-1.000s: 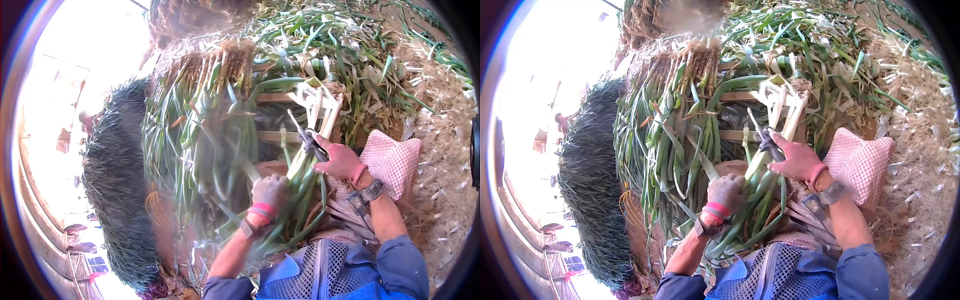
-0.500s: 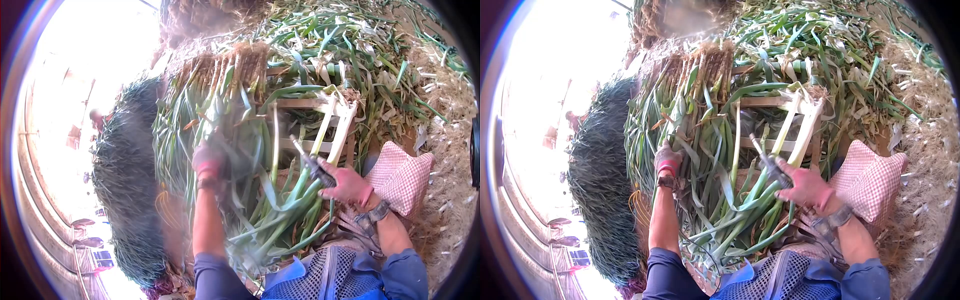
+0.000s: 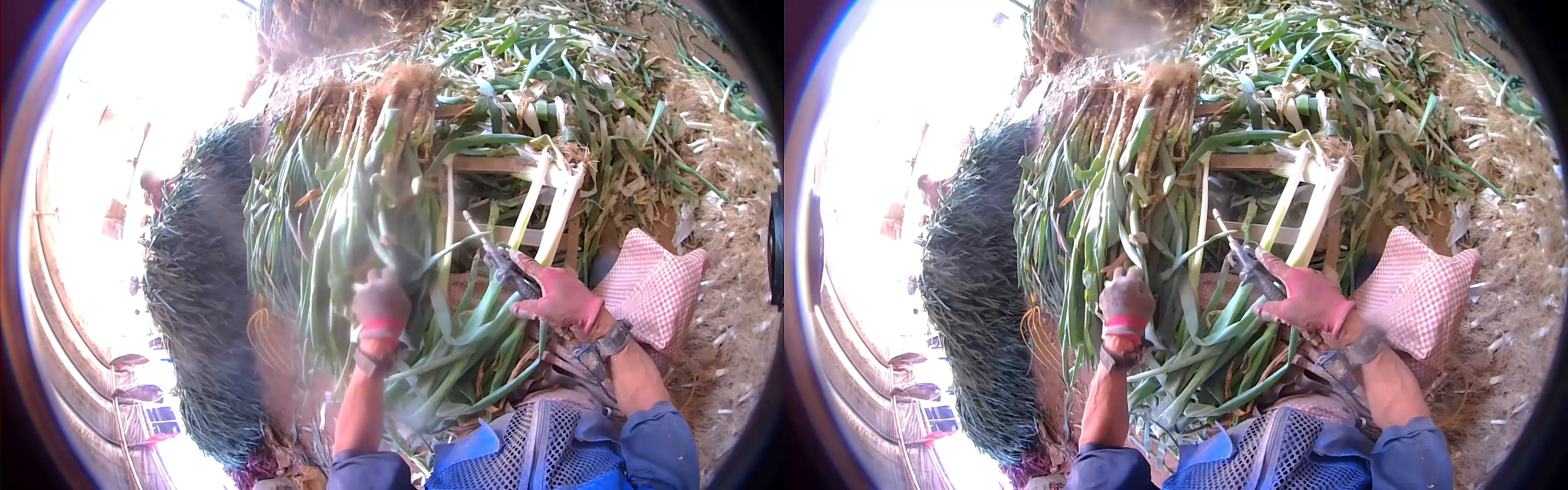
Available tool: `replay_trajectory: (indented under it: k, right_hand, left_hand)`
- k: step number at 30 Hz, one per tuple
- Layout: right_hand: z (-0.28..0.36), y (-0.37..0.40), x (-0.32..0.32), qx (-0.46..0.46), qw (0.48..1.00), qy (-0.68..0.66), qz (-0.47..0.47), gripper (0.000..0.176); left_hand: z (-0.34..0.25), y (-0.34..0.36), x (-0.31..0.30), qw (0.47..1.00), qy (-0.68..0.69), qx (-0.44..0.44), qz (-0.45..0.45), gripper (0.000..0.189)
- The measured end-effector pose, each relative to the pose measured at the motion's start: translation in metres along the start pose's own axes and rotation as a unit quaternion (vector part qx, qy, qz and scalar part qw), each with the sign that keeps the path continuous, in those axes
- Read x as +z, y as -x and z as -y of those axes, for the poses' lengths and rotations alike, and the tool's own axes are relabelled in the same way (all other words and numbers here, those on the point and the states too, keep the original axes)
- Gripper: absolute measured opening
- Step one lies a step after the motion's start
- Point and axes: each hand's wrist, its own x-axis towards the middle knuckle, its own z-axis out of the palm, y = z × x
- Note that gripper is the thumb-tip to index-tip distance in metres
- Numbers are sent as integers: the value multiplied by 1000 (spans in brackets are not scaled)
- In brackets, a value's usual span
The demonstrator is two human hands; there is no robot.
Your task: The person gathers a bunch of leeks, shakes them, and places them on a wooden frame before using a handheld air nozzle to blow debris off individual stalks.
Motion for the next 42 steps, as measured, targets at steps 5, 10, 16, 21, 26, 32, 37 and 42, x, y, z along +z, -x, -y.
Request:
replay_trajectory:
  k: [5,10,16,21,26,32,37,42]
  right_hand:
    - [4,-3,7,-20,999,-45,0,99]
    - [-10,-9,12,-44,996,-49,-56,100]
    - [-2,1,9,5,998,-67,5,98]
    - [8,12,4,10,997,-79,-23,97]
    - [13,9,14,-103,992,-70,18,97]
    - [38,3,17,-78,989,-95,77,96]
    - [39,1,22,-28,998,-48,9,100]
    - [15,15,22,2,995,-94,-16,101]
  left_hand:
    - [-44,69,-21,996,29,66,52,7]
    - [-46,81,-60,967,134,92,196,27]
    - [29,-46,-72,996,72,18,48,42]
    - [62,-93,9,983,-14,-73,-166,35]
    - [9,-30,11,986,160,-13,-50,31]
    - [7,11,14,989,130,-75,-3,41]
    - [5,-8,4,977,117,-123,130,48]
    - [11,-30,0,925,338,-133,112,63]
